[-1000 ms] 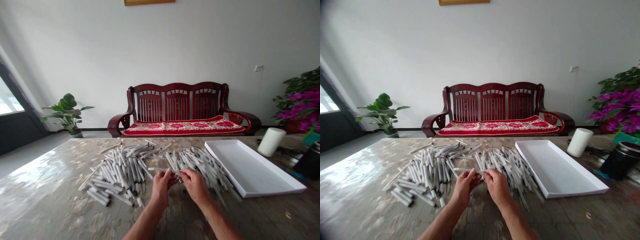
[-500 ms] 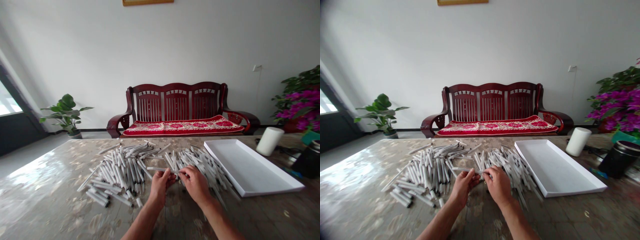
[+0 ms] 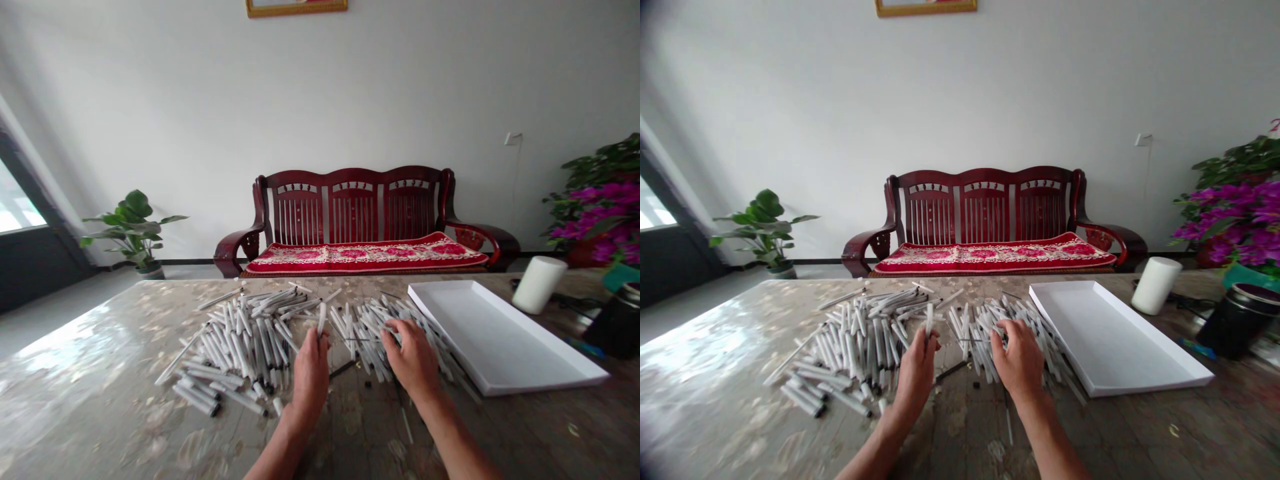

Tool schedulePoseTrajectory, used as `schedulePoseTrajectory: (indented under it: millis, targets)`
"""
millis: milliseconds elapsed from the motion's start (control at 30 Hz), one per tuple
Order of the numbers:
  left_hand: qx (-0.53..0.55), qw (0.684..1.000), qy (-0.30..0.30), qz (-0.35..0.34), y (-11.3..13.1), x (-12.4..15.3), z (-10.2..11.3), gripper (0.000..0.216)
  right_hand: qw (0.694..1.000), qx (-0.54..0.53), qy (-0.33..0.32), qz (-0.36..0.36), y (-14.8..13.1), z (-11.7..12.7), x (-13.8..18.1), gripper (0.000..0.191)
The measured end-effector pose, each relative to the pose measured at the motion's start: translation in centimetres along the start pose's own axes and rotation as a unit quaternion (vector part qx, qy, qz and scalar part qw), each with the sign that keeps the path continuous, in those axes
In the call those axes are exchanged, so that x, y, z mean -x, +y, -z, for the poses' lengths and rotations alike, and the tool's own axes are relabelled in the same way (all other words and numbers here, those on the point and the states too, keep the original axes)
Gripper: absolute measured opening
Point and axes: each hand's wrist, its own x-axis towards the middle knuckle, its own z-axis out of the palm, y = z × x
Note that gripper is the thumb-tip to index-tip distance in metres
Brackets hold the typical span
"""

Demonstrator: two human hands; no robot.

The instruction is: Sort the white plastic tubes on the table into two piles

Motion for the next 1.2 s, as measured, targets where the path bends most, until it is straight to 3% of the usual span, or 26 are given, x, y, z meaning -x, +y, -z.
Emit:
schedulePoseTrajectory:
  millis: [133, 233, 467, 567, 667, 767, 900, 1000, 1067, 1133, 1200]
  targets:
    - [-0.120, 0.984, -0.085, -0.102, 1.4, 2.1, -1.3, 0.020, 0.982, -0.174, -0.054, -0.059, -1.6, -0.4, 0.7, 0.041]
    - [-0.151, 0.973, -0.120, -0.129, 2.0, 2.8, -1.8, 0.020, 0.962, -0.247, -0.078, -0.082, -2.5, -1.1, 1.3, 0.044]
    - [-0.159, 0.961, -0.220, -0.058, 2.5, 2.0, -1.1, 0.031, 0.943, -0.301, -0.058, -0.126, -1.8, -1.6, 0.9, 0.041]
    - [-0.164, 0.957, -0.235, -0.041, 2.5, 1.8, -0.9, 0.035, 0.941, -0.306, -0.045, -0.141, -1.0, -1.0, 0.2, 0.039]
    - [-0.141, 0.965, -0.217, -0.042, 2.4, 1.7, -0.9, 0.030, 0.978, -0.186, -0.048, -0.086, -0.3, -0.6, 0.0, 0.038]
    - [-0.103, 0.976, -0.181, -0.070, 1.9, 1.2, -0.6, 0.034, 0.996, -0.069, -0.033, -0.037, -0.4, -0.6, 0.3, 0.038]
    - [-0.189, 0.978, -0.068, -0.063, 0.7, -0.5, 0.8, 0.040, 0.998, -0.024, -0.042, 0.027, -2.4, -0.6, 1.4, 0.033]
    - [-0.330, 0.943, -0.007, -0.043, -0.1, -1.8, 2.5, 0.037, 0.965, -0.048, -0.194, 0.170, -4.5, -1.1, 3.3, 0.032]
    - [-0.405, 0.914, -0.012, -0.019, -0.4, -2.2, 3.4, 0.035, 0.934, -0.036, -0.271, 0.230, -5.6, -1.8, 4.9, 0.052]
    - [-0.454, 0.890, -0.037, -0.001, -0.6, -2.4, 4.0, 0.033, 0.914, -0.010, -0.321, 0.249, -6.2, -2.8, 6.1, 0.056]
    - [-0.482, 0.874, -0.058, 0.002, -0.7, -2.4, 4.1, 0.032, 0.913, 0.011, -0.326, 0.245, -6.4, -3.8, 6.7, 0.051]
